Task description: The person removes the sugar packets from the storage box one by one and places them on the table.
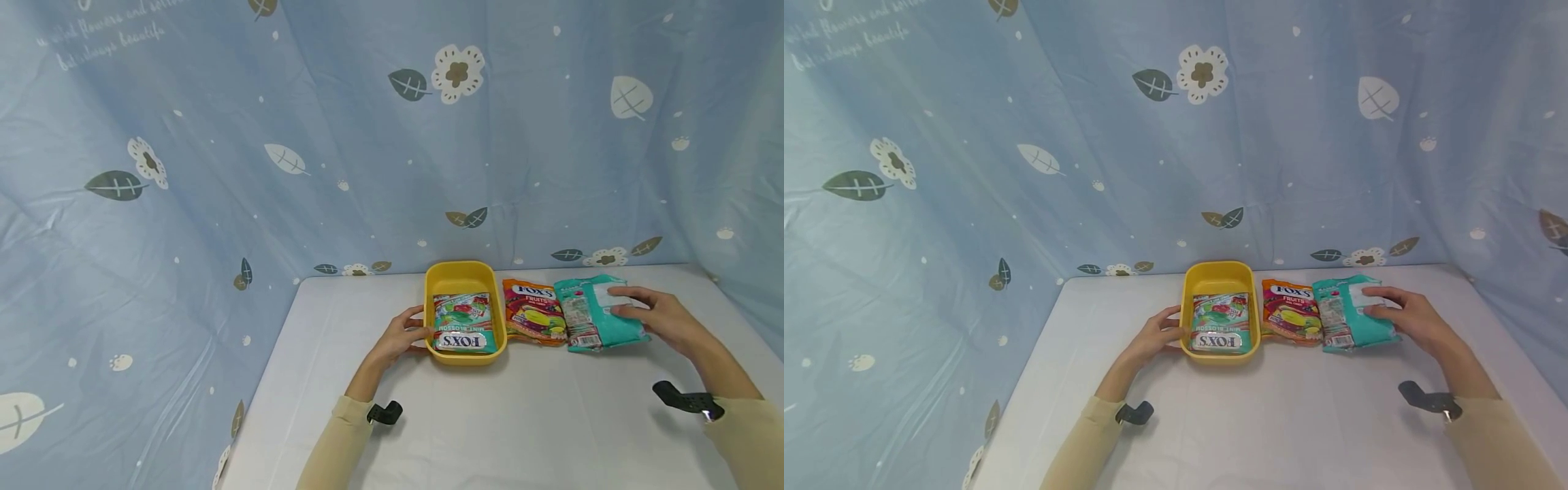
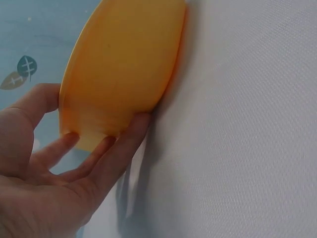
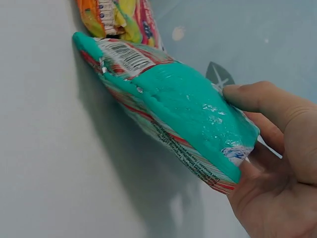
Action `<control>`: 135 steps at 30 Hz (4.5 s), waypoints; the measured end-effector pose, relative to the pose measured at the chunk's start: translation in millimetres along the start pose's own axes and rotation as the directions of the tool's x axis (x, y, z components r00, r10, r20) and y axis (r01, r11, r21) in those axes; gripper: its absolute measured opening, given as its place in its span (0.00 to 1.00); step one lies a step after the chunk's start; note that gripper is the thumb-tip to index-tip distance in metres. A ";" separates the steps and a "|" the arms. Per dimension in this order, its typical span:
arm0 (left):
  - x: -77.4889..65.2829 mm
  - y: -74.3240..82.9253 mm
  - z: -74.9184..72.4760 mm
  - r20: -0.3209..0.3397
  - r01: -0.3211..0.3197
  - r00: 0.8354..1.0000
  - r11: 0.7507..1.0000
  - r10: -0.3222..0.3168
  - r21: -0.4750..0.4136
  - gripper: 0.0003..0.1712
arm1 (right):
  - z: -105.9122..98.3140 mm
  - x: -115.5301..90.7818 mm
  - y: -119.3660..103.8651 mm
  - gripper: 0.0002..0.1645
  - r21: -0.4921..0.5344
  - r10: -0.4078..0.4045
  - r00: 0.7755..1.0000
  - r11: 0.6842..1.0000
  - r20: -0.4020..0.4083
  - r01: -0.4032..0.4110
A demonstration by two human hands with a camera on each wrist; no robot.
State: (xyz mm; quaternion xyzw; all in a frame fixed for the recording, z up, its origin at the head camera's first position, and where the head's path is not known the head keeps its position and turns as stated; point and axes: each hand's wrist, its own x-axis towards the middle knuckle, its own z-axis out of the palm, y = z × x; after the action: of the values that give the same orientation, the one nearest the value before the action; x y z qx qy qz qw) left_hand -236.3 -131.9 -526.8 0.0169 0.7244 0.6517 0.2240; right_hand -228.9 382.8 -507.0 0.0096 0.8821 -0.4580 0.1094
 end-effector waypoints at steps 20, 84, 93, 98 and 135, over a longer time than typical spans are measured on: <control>1.8 -1.3 -0.5 0.012 -0.008 1.000 1.000 0.008 -0.011 0.38 | 7.8 8.2 27.6 0.47 -0.037 0.047 0.999 0.998 -0.021 -0.047; -0.1 -2.1 -0.5 0.013 -0.001 1.000 0.999 0.001 -0.037 0.38 | 7.5 2.8 -20.9 0.31 -0.611 -0.072 0.996 0.786 0.061 0.094; -0.7 -1.2 -0.3 0.016 0.001 1.000 0.999 -0.001 -0.035 0.37 | 6.2 4.4 -36.2 0.34 -0.644 -0.066 0.995 0.758 0.078 0.101; -0.3 -2.1 -0.8 0.013 0.001 1.000 0.999 0.000 -0.039 0.38 | 5.7 4.1 -46.4 0.34 -0.661 -0.070 0.995 0.743 0.077 0.104; 0.8 -1.1 -0.2 0.019 -0.005 1.000 0.999 0.006 -0.037 0.38 | 49.5 11.7 -110.8 0.34 -0.689 -0.161 0.978 0.695 0.134 0.208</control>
State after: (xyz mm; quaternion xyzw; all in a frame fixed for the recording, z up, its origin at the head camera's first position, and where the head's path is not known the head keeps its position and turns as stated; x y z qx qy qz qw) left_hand -236.8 -132.0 -528.1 0.0212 0.7100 0.6655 0.2294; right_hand -244.1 277.4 -447.6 -0.1353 0.9820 -0.0994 0.0860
